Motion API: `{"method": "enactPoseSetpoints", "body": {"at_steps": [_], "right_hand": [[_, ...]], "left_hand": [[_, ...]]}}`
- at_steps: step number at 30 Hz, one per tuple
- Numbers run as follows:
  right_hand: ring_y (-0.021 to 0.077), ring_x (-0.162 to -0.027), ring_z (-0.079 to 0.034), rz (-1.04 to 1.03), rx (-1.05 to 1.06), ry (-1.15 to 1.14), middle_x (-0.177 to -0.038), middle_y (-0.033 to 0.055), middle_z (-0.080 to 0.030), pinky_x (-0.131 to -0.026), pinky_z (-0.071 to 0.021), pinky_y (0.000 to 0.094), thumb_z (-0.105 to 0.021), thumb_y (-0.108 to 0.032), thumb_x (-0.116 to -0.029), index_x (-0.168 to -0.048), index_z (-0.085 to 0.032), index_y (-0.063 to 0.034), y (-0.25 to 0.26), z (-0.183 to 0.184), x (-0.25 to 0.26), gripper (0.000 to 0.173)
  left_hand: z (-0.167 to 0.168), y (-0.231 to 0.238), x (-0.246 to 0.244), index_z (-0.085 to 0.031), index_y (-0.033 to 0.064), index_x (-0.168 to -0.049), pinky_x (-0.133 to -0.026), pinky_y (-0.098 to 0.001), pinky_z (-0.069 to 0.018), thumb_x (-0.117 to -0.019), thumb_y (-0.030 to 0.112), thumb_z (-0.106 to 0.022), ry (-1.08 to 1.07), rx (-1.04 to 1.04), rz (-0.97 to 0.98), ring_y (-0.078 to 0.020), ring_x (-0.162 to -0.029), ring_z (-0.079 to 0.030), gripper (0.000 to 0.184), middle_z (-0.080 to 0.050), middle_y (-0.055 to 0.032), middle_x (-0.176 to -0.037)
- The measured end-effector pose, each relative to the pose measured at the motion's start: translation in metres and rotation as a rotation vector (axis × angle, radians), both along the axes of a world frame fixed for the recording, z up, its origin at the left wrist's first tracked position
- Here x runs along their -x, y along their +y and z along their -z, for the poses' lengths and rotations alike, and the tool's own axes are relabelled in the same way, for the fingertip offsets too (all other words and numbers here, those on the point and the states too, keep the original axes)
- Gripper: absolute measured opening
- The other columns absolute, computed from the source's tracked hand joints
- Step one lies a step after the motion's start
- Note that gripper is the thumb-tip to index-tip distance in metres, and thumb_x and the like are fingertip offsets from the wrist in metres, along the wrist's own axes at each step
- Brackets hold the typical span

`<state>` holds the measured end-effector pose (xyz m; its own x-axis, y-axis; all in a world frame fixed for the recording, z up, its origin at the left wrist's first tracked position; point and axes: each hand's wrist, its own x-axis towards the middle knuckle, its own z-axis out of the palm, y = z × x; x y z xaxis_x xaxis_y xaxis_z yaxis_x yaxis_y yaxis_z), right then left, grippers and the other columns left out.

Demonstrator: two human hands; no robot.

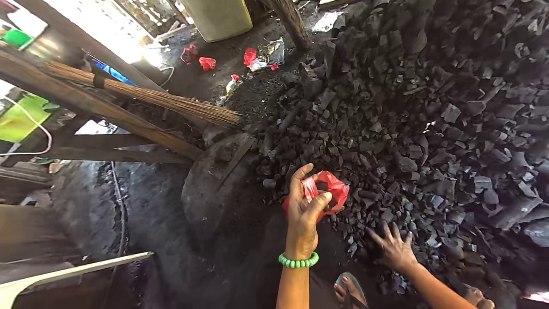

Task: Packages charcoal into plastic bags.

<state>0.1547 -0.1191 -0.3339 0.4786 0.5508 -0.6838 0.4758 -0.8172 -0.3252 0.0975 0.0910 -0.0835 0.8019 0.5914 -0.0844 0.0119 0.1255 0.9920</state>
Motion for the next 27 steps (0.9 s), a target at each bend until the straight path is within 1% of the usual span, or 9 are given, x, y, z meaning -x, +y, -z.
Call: {"method": "enactPoseSetpoints", "body": {"at_steps": [3,7,12,16,18,20,22,25,27], "right_hand": [[0.0592,-0.148,-0.019,-0.111,-0.040,-0.041,-0.167,0.0272,-0.019,-0.106,-0.0209,0.0844,-0.077,-0.043,-0.0886,-0.159,-0.037,-0.0379,-0.011,0.007,-0.006,0.081],[0.0557,-0.144,-0.033,-0.133,-0.044,0.025,-0.160,0.0295,-0.032,-0.103,-0.0390,0.0730,-0.074,-0.028,-0.0920,-0.150,-0.052,-0.0232,-0.020,0.003,-0.048,0.063],[0.0447,-0.121,-0.061,0.218,-0.296,0.044,-0.134,0.0270,-0.062,-0.104,-0.0461,0.0625,-0.070,-0.017,-0.0953,-0.139,-0.060,-0.0045,-0.032,-0.013,-0.080,0.046],[0.0191,-0.069,-0.064,0.712,-0.838,0.282,-0.091,0.0133,-0.066,-0.062,-0.0558,0.0370,-0.063,-0.004,-0.0958,-0.125,-0.057,0.0011,-0.029,-0.057,-0.092,0.030],[0.0145,-0.061,-0.065,0.809,-1.065,0.458,-0.084,0.0084,-0.069,-0.054,-0.0567,0.0299,-0.059,-0.003,-0.0952,-0.117,-0.056,-0.0039,-0.012,-0.095,-0.087,0.022],[0.0142,-0.065,-0.067,0.676,-1.163,0.455,-0.085,0.0071,-0.070,-0.057,-0.0582,0.0301,-0.061,-0.004,-0.0921,-0.115,-0.057,-0.0044,0.011,-0.131,-0.076,0.023],[0.0153,-0.085,-0.069,0.350,-1.117,0.216,-0.099,0.0077,-0.070,-0.076,-0.0591,0.0343,-0.069,-0.005,-0.0905,-0.118,-0.063,-0.0015,0.032,-0.150,-0.066,0.028],[0.0395,-0.134,-0.052,-0.120,-0.692,-0.086,-0.145,0.0213,-0.054,-0.109,-0.0428,0.0598,-0.074,-0.025,-0.0940,-0.137,-0.064,-0.0137,0.044,-0.155,-0.064,0.046],[0.0436,-0.138,-0.048,-0.190,-0.589,-0.104,-0.150,0.0217,-0.050,-0.111,-0.0383,0.0650,-0.065,-0.031,-0.1007,-0.145,-0.059,-0.0207,0.030,-0.163,-0.066,0.046]], "left_hand": [[0.001,0.012,0.003,-0.042,0.0176,-0.149,-0.068,-0.0236,-0.0561,-0.0837,0.015,-0.059,0.014,-0.009,-0.070,-0.0096,-0.087,-0.066,0.067,-0.062,-0.0032,-0.119],[0.002,0.021,0.005,-0.043,0.0173,-0.147,-0.068,-0.0222,-0.0573,-0.0868,0.015,-0.057,-0.005,0.063,-0.145,-0.0090,-0.086,-0.067,0.062,-0.063,-0.0038,-0.116],[0.003,0.016,0.003,-0.044,0.0177,-0.146,-0.062,-0.0222,-0.0563,-0.0915,0.014,-0.053,-0.016,0.178,-0.059,-0.0107,-0.079,-0.067,0.055,-0.064,-0.0062,-0.114],[0.007,0.000,-0.003,-0.045,0.0183,-0.146,-0.063,-0.0236,-0.0561,-0.0875,0.018,-0.058,0.011,0.215,0.138,-0.0104,-0.079,-0.067,0.060,-0.066,-0.0068,-0.115],[0.007,-0.010,-0.006,-0.045,0.0169,-0.147,-0.064,-0.0240,-0.0555,-0.0852,0.018,-0.061,0.019,0.236,0.231,-0.0111,-0.079,-0.067,0.063,-0.066,-0.0078,-0.114],[0.004,-0.018,-0.009,-0.045,0.0165,-0.147,-0.064,-0.0243,-0.0562,-0.0836,0.019,-0.062,0.024,0.257,0.308,-0.0123,-0.079,-0.067,0.066,-0.067,-0.0091,-0.112],[0.000,-0.022,-0.011,-0.045,0.0173,-0.148,-0.063,-0.0249,-0.0563,-0.0829,0.020,-0.061,0.026,0.270,0.355,-0.0133,-0.078,-0.067,0.067,-0.066,-0.0096,-0.113],[-0.006,-0.026,-0.009,-0.046,0.0177,-0.147,-0.062,-0.0238,-0.0552,-0.0835,0.022,-0.062,0.012,0.283,0.362,-0.0117,-0.076,-0.066,0.065,-0.067,-0.0091,-0.111],[-0.010,-0.027,-0.007,-0.048,0.0169,-0.146,-0.060,-0.0232,-0.0545,-0.0857,0.020,-0.060,0.006,0.276,0.346,-0.0112,-0.074,-0.066,0.061,-0.068,-0.0098,-0.110]]}}
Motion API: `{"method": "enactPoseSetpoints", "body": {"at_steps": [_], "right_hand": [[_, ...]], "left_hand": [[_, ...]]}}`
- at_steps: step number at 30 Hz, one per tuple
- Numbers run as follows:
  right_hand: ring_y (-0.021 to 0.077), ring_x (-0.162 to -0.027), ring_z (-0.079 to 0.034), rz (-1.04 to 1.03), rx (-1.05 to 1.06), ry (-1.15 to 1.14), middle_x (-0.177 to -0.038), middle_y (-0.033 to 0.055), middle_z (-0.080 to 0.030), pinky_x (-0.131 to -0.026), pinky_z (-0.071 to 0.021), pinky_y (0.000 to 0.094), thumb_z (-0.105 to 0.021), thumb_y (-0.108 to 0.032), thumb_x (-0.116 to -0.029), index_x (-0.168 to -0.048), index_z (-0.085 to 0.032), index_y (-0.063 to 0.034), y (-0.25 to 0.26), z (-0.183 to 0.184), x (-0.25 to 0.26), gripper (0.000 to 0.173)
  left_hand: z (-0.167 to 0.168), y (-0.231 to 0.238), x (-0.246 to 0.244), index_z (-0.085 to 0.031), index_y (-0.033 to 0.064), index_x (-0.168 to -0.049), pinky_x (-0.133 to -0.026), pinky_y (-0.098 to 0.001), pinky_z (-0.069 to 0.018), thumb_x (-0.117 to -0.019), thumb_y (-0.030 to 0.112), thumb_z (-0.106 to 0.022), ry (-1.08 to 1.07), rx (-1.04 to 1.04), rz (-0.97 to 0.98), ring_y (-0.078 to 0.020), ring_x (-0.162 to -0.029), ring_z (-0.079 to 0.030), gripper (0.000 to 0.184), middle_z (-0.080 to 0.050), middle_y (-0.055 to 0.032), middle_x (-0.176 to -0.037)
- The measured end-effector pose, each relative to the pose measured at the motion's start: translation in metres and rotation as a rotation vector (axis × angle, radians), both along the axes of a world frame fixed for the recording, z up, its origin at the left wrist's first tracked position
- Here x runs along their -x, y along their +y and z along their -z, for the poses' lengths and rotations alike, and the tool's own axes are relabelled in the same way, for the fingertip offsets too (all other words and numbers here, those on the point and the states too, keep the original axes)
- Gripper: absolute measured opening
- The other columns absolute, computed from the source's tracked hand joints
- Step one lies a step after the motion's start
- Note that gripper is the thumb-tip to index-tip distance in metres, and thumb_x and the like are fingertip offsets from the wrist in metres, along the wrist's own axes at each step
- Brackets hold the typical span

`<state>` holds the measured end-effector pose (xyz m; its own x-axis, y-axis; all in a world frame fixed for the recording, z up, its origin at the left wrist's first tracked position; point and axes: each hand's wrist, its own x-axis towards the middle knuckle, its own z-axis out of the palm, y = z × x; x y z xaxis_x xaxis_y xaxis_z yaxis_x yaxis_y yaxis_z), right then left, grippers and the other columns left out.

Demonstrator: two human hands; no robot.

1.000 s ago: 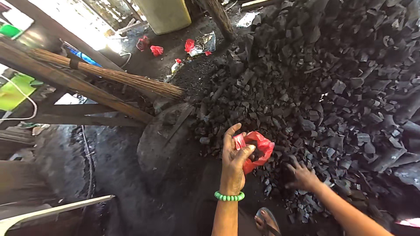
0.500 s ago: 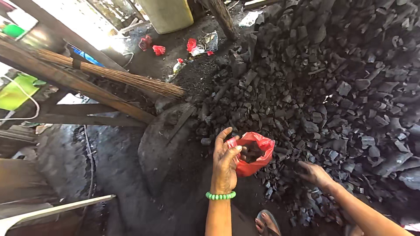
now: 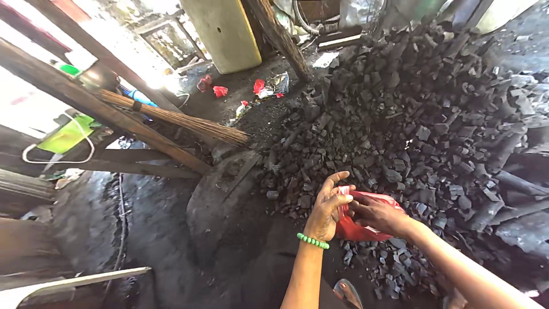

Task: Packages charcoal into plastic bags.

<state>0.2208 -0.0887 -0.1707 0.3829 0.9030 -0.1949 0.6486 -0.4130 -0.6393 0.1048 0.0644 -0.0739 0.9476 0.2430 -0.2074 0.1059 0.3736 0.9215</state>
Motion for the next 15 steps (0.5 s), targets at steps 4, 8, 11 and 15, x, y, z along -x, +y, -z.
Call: {"method": "enactPoseSetpoints", "body": {"at_steps": [4,8,11,15], "right_hand": [[0.0421,-0.117,-0.064,-0.027,0.038,-0.316,-0.118,0.0212,-0.071,-0.103,-0.0476,0.0598,-0.052,-0.052,-0.1036,-0.122,-0.071,-0.0044,-0.065,-0.009,-0.010,0.054],[0.0380,-0.094,-0.071,-0.201,-0.075,-0.639,-0.085,0.0149,-0.072,-0.102,-0.0455,0.0634,-0.074,-0.021,-0.0920,-0.089,-0.073,-0.0020,-0.114,-0.012,-0.011,0.019],[0.0367,-0.093,-0.070,-0.246,-0.117,-0.726,-0.088,0.0125,-0.071,-0.104,-0.0420,0.0678,-0.073,0.000,-0.0862,-0.098,-0.073,-0.0057,-0.128,-0.018,-0.004,0.013],[0.0270,-0.078,-0.070,-0.221,-0.418,-0.850,-0.075,0.0052,-0.067,-0.091,-0.0541,0.0544,-0.066,-0.004,-0.0888,-0.093,-0.071,-0.0112,-0.113,-0.061,0.027,0.009]], "left_hand": [[-0.005,-0.006,0.004,-0.048,0.0078,-0.143,-0.057,-0.0233,-0.0461,-0.0975,0.008,-0.056,0.094,-0.385,0.041,-0.0087,-0.062,-0.054,0.046,-0.067,-0.0085,-0.094],[-0.004,-0.020,-0.002,-0.048,0.0160,-0.151,-0.097,-0.0574,-0.0504,-0.0918,0.014,-0.072,0.550,-1.164,0.397,-0.0383,-0.114,-0.063,0.063,-0.057,-0.0224,-0.136],[0.005,-0.038,-0.003,-0.039,0.0094,-0.156,-0.104,-0.0644,-0.0425,-0.0920,0.012,-0.070,0.860,-1.450,0.666,-0.0475,-0.129,-0.053,0.071,-0.038,-0.0304,-0.154],[-0.018,-0.056,-0.006,-0.062,-0.0064,-0.129,-0.103,-0.0626,-0.0434,-0.1012,0.014,-0.058,1.007,-1.502,0.794,-0.0421,-0.131,-0.054,0.034,-0.059,-0.0254,-0.139]]}}
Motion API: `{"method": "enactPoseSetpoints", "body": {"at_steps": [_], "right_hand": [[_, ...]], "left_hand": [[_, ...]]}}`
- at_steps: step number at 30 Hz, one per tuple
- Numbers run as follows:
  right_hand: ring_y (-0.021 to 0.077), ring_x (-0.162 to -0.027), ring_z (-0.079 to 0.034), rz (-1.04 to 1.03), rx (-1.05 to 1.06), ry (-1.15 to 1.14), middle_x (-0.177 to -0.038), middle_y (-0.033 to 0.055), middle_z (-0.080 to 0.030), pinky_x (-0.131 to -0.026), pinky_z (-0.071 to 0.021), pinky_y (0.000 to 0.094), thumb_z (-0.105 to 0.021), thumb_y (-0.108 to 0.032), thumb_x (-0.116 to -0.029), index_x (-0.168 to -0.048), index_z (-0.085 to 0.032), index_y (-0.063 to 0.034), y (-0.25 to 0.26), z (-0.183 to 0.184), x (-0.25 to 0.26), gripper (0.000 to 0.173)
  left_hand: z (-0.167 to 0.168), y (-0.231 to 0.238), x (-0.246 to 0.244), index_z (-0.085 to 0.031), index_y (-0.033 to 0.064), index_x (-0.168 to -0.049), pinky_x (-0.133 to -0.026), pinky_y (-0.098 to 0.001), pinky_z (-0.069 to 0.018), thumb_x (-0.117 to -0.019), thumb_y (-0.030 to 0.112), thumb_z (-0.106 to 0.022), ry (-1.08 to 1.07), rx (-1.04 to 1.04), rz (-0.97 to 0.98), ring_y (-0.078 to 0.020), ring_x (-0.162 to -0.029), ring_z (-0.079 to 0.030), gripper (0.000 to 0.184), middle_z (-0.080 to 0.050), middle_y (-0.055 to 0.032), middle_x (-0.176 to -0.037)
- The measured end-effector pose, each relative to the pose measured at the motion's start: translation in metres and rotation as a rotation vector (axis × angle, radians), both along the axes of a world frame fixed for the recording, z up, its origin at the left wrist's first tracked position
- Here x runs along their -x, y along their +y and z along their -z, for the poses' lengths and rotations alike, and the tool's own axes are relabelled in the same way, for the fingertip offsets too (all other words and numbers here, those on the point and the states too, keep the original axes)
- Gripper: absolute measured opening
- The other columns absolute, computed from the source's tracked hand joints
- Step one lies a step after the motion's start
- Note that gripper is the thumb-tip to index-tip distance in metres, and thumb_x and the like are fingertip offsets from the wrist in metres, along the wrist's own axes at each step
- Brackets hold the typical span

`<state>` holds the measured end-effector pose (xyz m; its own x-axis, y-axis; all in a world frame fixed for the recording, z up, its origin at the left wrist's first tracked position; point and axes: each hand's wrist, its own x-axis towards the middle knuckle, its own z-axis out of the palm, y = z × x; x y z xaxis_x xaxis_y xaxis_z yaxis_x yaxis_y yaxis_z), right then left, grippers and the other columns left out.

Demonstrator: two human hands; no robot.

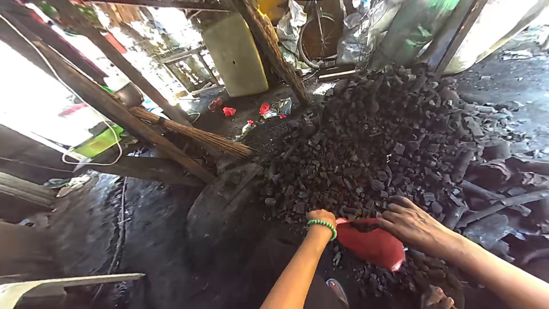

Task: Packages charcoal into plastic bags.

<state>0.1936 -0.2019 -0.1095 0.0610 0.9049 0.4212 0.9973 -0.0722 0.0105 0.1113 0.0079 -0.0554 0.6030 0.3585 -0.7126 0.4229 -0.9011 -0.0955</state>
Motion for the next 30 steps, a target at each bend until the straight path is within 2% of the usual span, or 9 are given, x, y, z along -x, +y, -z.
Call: {"method": "enactPoseSetpoints", "body": {"at_steps": [2,4,6,9,13,17,21,27,30], "right_hand": [[0.0198,-0.073,-0.069,-0.026,-0.165,0.051,-0.071,0.0000,-0.066,-0.086,-0.0562,0.0436,-0.060,-0.015,-0.0928,-0.089,-0.069,-0.0139,0.015,-0.021,0.014,0.010],[0.0179,-0.072,-0.068,-0.026,-0.246,0.224,-0.072,-0.0008,-0.067,-0.080,-0.0572,0.0398,-0.066,-0.019,-0.0874,-0.092,-0.071,-0.0133,0.024,-0.043,0.020,0.009],[0.0258,-0.079,-0.071,0.051,-0.240,0.401,-0.081,0.0062,-0.071,-0.077,-0.0580,0.0496,-0.074,-0.009,-0.0831,-0.099,-0.073,-0.0072,0.023,-0.067,0.013,0.016],[0.0358,-0.082,-0.071,0.287,-0.234,0.321,-0.086,0.0147,-0.071,-0.076,-0.0552,0.0589,-0.080,-0.005,-0.0797,-0.104,-0.072,-0.0016,0.005,-0.086,-0.015,0.026],[0.0431,-0.086,-0.069,0.542,-0.290,0.241,-0.096,0.0218,-0.069,-0.071,-0.0537,0.0625,-0.084,-0.018,-0.0797,-0.105,-0.070,0.0013,-0.020,-0.074,-0.040,0.035],[0.0153,-0.063,-0.063,0.441,-0.542,0.921,-0.088,0.0063,-0.071,-0.056,-0.0549,0.0366,-0.069,-0.026,-0.0938,-0.108,-0.070,-0.0039,-0.023,-0.040,-0.024,0.026],[0.0082,-0.082,-0.069,0.075,-0.532,1.605,-0.101,-0.0003,-0.074,-0.072,-0.0584,0.0283,-0.053,-0.085,-0.0821,-0.120,-0.069,-0.0114,-0.018,0.002,0.001,0.084],[0.0016,-0.058,-0.061,0.089,-0.611,1.711,-0.073,-0.0078,-0.068,-0.053,-0.0517,0.0205,-0.043,-0.071,-0.0973,-0.097,-0.067,-0.0149,-0.010,0.019,0.026,0.061],[0.0013,-0.050,-0.055,0.203,-0.595,1.692,-0.063,-0.0093,-0.061,-0.046,-0.0461,0.0193,-0.035,-0.056,-0.1043,-0.084,-0.063,-0.0181,-0.009,0.011,0.029,0.051]], "left_hand": [[-0.012,0.004,-0.011,-0.064,-0.0084,-0.121,-0.098,-0.0563,-0.0469,-0.1060,0.020,-0.053,-0.084,0.235,0.049,-0.0385,-0.115,-0.062,0.034,-0.065,-0.0261,-0.123],[-0.012,0.003,-0.021,-0.066,-0.0050,-0.103,-0.071,-0.0345,-0.0470,-0.1067,0.020,-0.052,-0.294,0.619,0.036,-0.0170,-0.073,-0.055,0.029,-0.061,-0.0119,-0.086],[-0.016,-0.005,-0.024,-0.057,0.0059,-0.091,-0.050,-0.0161,-0.0399,-0.1074,0.014,-0.048,-0.437,0.968,-0.139,0.0005,-0.052,-0.044,0.020,-0.047,0.0061,-0.065],[-0.021,-0.007,-0.021,-0.057,0.0050,-0.096,-0.040,-0.0119,-0.0296,-0.1064,0.004,-0.044,-0.399,1.275,-0.354,0.0029,-0.042,-0.034,0.017,-0.040,0.0086,-0.055],[-0.025,-0.014,-0.004,-0.058,0.0055,-0.105,-0.045,-0.0125,-0.0360,-0.1047,0.009,-0.049,-0.444,1.357,-0.241,0.0024,-0.047,-0.038,0.009,-0.044,0.0083,-0.062],[-0.019,-0.036,-0.008,-0.061,-0.0078,-0.127,-0.094,-0.0364,-0.0531,-0.0967,0.008,-0.066,-0.664,1.104,-0.001,-0.0173,-0.099,-0.066,0.034,-0.069,-0.0178,-0.112],[-0.002,-0.042,-0.001,-0.067,-0.0053,-0.107,-0.077,-0.0203,-0.0522,-0.0952,0.002,-0.060,-0.902,1.269,-0.088,-0.0010,-0.080,-0.061,0.016,-0.067,-0.0027,-0.091],[0.028,-0.044,0.021,-0.062,0.0065,-0.107,-0.056,-0.0131,-0.0427,-0.0980,0.009,-0.054,-0.787,1.440,-0.229,0.0052,-0.063,-0.053,0.012,-0.063,0.0100,-0.081],[0.031,-0.056,0.031,-0.067,-0.0034,-0.115,-0.087,-0.0282,-0.0550,-0.0943,0.008,-0.063,-1.019,1.102,-0.063,-0.0089,-0.092,-0.067,0.024,-0.071,-0.0069,-0.102]]}}
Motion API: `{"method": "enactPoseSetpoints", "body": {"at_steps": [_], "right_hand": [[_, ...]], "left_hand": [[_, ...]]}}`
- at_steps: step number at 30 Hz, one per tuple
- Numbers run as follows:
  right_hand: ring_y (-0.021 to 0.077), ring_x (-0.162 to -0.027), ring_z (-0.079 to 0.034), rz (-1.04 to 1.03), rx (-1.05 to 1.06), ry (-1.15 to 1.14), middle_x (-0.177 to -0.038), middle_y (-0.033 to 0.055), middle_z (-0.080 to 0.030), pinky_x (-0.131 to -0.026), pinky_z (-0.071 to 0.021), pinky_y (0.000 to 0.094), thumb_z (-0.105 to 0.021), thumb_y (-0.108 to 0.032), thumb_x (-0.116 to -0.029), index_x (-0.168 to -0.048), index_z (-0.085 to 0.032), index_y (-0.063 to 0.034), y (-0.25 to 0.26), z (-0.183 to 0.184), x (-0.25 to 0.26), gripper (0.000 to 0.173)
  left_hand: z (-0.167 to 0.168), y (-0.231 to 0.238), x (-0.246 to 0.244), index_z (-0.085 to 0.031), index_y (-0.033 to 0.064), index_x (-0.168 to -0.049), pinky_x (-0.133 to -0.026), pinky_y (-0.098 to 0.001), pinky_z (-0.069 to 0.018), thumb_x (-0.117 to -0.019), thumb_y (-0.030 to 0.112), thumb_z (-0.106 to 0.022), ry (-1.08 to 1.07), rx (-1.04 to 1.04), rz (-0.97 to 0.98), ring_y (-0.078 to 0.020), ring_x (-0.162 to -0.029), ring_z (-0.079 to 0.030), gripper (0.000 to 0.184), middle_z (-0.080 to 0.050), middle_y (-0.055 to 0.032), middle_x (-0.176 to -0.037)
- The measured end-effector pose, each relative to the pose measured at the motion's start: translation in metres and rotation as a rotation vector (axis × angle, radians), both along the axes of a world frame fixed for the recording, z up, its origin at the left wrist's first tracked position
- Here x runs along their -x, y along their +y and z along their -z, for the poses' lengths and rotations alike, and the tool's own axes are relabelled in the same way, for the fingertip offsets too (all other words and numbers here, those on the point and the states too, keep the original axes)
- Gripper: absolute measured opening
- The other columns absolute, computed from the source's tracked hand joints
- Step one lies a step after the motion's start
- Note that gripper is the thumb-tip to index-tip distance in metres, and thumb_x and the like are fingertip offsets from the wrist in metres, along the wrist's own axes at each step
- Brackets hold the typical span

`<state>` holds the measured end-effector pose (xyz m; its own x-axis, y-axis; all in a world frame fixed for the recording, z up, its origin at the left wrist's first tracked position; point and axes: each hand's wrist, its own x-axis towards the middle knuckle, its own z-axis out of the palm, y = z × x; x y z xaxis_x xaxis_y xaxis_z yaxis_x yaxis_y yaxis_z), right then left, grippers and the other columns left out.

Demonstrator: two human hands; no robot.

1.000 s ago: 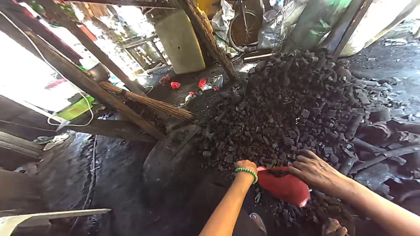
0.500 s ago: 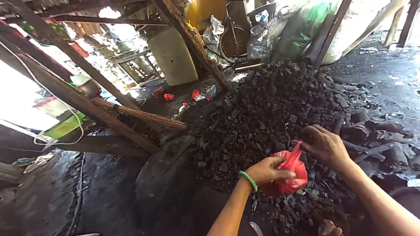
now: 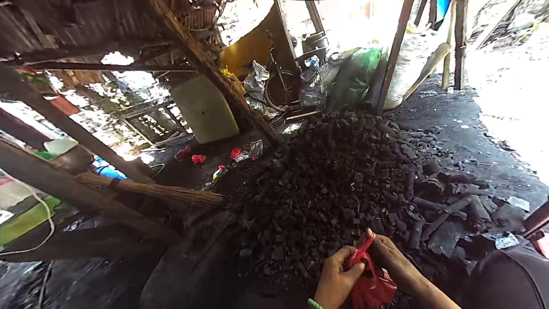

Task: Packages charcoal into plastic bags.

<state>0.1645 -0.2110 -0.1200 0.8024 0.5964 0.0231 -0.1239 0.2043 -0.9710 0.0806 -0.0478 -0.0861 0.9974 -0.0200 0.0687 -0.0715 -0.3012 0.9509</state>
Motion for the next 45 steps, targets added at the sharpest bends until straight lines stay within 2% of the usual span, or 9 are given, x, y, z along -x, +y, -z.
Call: {"method": "enactPoseSetpoints", "body": {"at_steps": [5,8,11,18,23,27,34,39,45], "right_hand": [[0.0034,-0.048,-0.052,0.041,0.083,0.183,-0.064,-0.0044,-0.060,-0.044,-0.0442,0.0195,-0.040,-0.025,-0.1092,-0.090,-0.060,-0.0108,0.002,-0.012,-0.003,0.031],[0.0023,-0.048,-0.048,-0.007,0.124,0.151,-0.071,-0.0046,-0.058,-0.044,-0.0404,0.0186,-0.053,-0.012,-0.0915,-0.103,-0.060,-0.0091,-0.005,-0.016,-0.003,0.013],[0.0016,-0.054,-0.052,-0.031,0.202,-0.035,-0.073,-0.0064,-0.058,-0.051,-0.0446,0.0201,-0.057,-0.017,-0.0890,-0.111,-0.059,-0.0063,-0.010,-0.015,0.002,0.025],[-0.0039,-0.072,-0.055,0.293,0.014,-0.309,-0.088,-0.0062,-0.058,-0.065,-0.0483,0.0157,-0.065,-0.046,-0.0930,-0.093,-0.064,-0.0083,0.009,-0.002,0.025,0.038],[0.0029,-0.086,-0.058,0.387,0.108,-0.777,-0.094,0.0090,-0.062,-0.076,-0.0505,0.0175,-0.072,-0.073,-0.0745,-0.092,-0.065,0.0016,-0.005,0.014,0.022,0.077],[0.0060,-0.076,-0.063,0.478,0.230,-0.895,-0.079,0.0057,-0.067,-0.072,-0.0524,0.0200,-0.064,-0.049,-0.0940,-0.079,-0.073,-0.0049,-0.007,0.024,0.008,0.047],[0.0262,-0.066,-0.067,0.460,0.522,-1.485,-0.067,0.0088,-0.064,-0.060,-0.0523,0.0418,-0.060,-0.022,-0.0868,-0.058,-0.059,-0.0074,-0.004,0.025,-0.020,0.032],[0.0397,-0.084,-0.072,0.261,0.781,-1.201,-0.081,0.0199,-0.071,-0.077,-0.0543,0.0580,-0.070,-0.009,-0.0865,-0.069,-0.068,0.0028,-0.043,0.056,-0.043,0.021],[0.0390,-0.082,-0.072,0.234,0.849,-1.167,-0.080,0.0198,-0.070,-0.074,-0.0551,0.0558,-0.071,-0.013,-0.0867,-0.064,-0.063,0.0020,-0.052,0.075,-0.026,0.028]], "left_hand": [[0.031,-0.010,-0.010,-0.080,0.0105,-0.106,-0.059,-0.0351,-0.0554,-0.0914,0.017,-0.064,-0.832,-0.957,-0.311,-0.0201,-0.063,-0.069,0.022,-0.073,-0.0053,-0.077],[0.026,-0.018,0.002,-0.078,0.0094,-0.088,-0.061,-0.0387,-0.0567,-0.0890,0.015,-0.065,-0.632,-0.960,-0.242,-0.0218,-0.067,-0.071,0.015,-0.072,-0.0069,-0.078],[-0.015,-0.017,0.016,-0.072,-0.0033,-0.106,-0.080,-0.0349,-0.0534,-0.1019,0.011,-0.055,0.158,-0.268,0.045,-0.0168,-0.084,-0.065,0.022,-0.069,-0.0096,-0.095],[-0.021,-0.040,0.010,-0.056,0.0174,-0.064,-0.048,-0.0215,-0.0496,-0.1064,0.019,-0.031,0.571,1.230,-0.283,-0.0056,-0.045,-0.053,0.049,-0.050,0.0064,-0.051],[-0.035,-0.039,0.004,-0.064,0.0056,-0.088,-0.059,-0.0267,-0.0561,-0.1121,0.042,-0.022,0.570,1.008,-0.332,-0.0133,-0.064,-0.066,0.061,-0.067,-0.0053,-0.074],[-0.033,-0.040,0.005,-0.065,0.0055,-0.095,-0.059,-0.0227,-0.0511,-0.1130,0.037,-0.024,0.531,0.730,-0.299,-0.0077,-0.060,-0.059,0.055,-0.067,-0.0018,-0.078],[-0.044,-0.055,0.021,-0.060,-0.0044,-0.134,-0.097,-0.0490,-0.0530,-0.1059,0.047,-0.048,0.365,-0.745,0.004,-0.0362,-0.115,-0.065,0.060,-0.060,-0.0253,-0.131],[-0.026,-0.051,0.066,-0.044,-0.0076,-0.142,-0.067,-0.0412,-0.0529,-0.1018,0.021,-0.058,0.290,-0.271,-0.024,-0.0231,-0.067,-0.060,0.052,-0.063,-0.0124,-0.080],[0.016,-0.016,0.066,-0.056,-0.0033,-0.127,-0.060,-0.0271,-0.0446,-0.1016,0.015,-0.057,0.551,-0.040,-0.011,-0.0079,-0.060,-0.049,0.032,-0.055,-0.0010,-0.075]]}}
